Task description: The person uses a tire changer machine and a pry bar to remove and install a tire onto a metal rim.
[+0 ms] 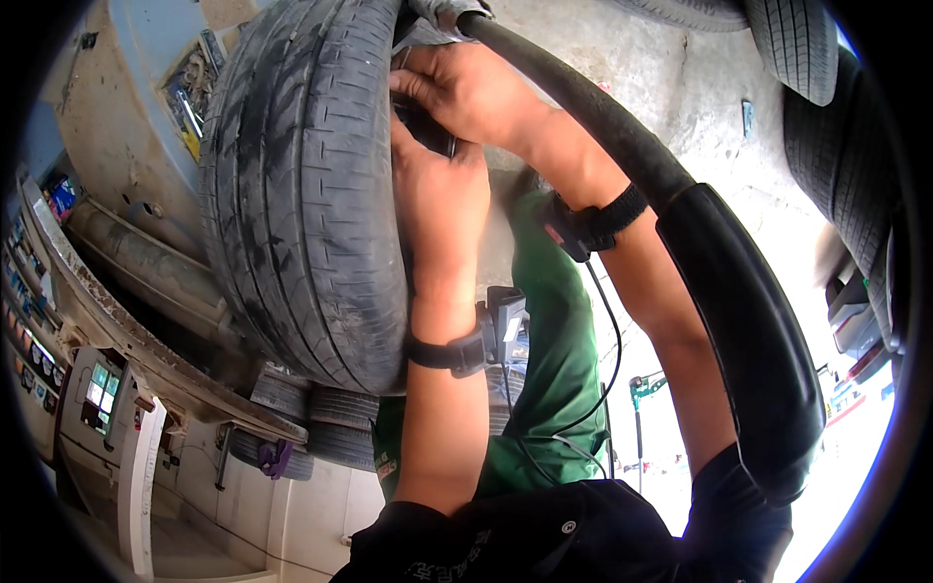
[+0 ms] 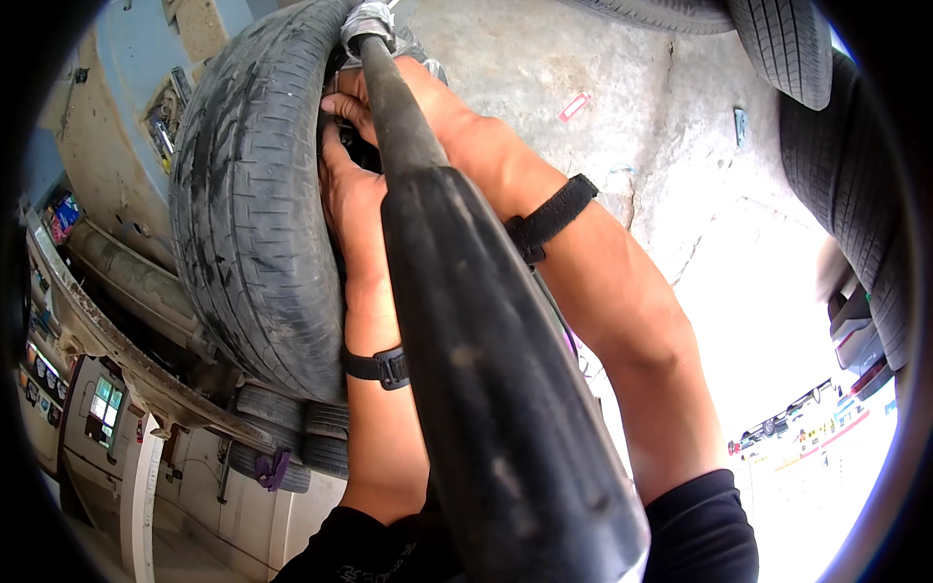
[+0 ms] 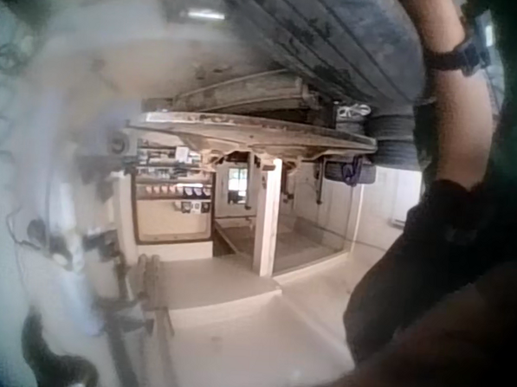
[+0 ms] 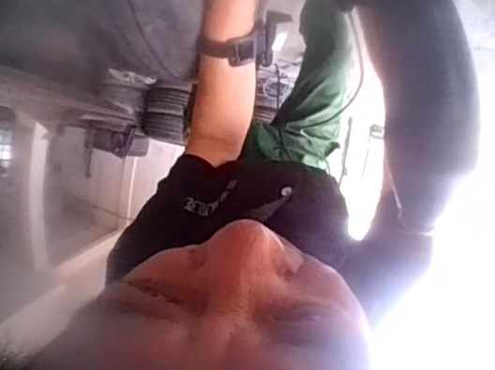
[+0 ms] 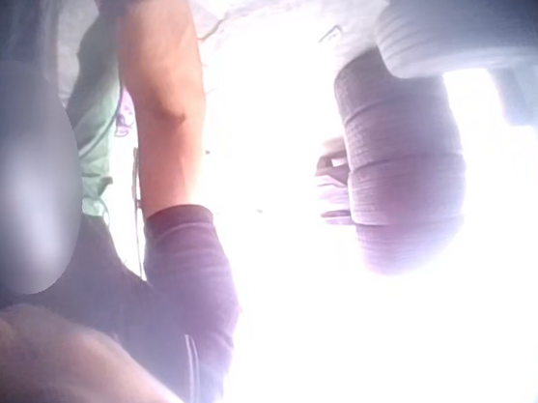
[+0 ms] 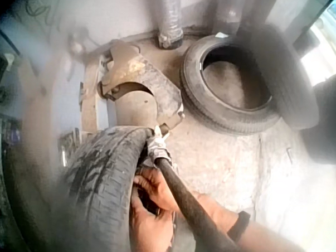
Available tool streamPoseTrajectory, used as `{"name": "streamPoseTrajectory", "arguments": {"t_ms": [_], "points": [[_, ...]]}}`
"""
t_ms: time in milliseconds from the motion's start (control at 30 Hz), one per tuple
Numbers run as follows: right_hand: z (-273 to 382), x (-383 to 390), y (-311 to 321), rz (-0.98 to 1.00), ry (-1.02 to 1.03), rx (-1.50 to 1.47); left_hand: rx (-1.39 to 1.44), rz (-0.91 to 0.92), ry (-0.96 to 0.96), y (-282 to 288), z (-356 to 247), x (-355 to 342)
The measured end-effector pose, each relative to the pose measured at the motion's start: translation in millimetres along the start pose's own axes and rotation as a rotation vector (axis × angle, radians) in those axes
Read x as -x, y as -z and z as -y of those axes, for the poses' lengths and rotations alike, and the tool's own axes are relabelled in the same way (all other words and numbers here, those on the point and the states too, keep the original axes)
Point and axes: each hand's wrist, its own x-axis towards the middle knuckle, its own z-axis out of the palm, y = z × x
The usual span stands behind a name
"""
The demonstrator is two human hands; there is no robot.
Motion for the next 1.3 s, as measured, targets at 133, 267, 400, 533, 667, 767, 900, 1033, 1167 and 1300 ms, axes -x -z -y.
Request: {"name": "streamPoseTrajectory", "arguments": {"t_ms": [133, 267, 400, 533, 667, 767, 900, 1033, 1167, 1300], "points": [[-1, -3, 1, -0.014, -0.050, 0.064, 0.093, 0.007, 0.073, -3, 2, 1], [1, -6, 6, -0.007, -0.165, 0.048, 0.142, 0.006, 0.107, -8, 5, 1], [2, -4, 9, 0.045, -0.180, 0.039, 0.152, -0.044, 0.057, 0, -9, 2], [-8, -6, 1, 0.005, -0.169, -0.109, 0.123, -0.017, 0.100, -1, -7, 1], [-5, -9, 3, 0.048, -0.258, -0.084, 0.055, 0.070, 0.185, 4, -6, -3], [-5, -10, 5, 0.059, -0.257, -0.034, 0.006, 0.068, 0.188, 4, -9, -3], [-12, -12, 0, -0.002, -0.193, -0.122, 0.027, 0.041, 0.158, 2, -7, -2], [-8, -16, 3, 0.067, -0.233, -0.058, 0.015, 0.055, 0.178, 4, -8, -3], [-5, -14, 3, 0.059, -0.197, -0.022, 0.035, 0.054, 0.181, 4, -10, -4], [-6, -10, 3, 0.018, -0.062, 0.046, -0.005, 0.028, 0.144, 1, -7, -2]]}}
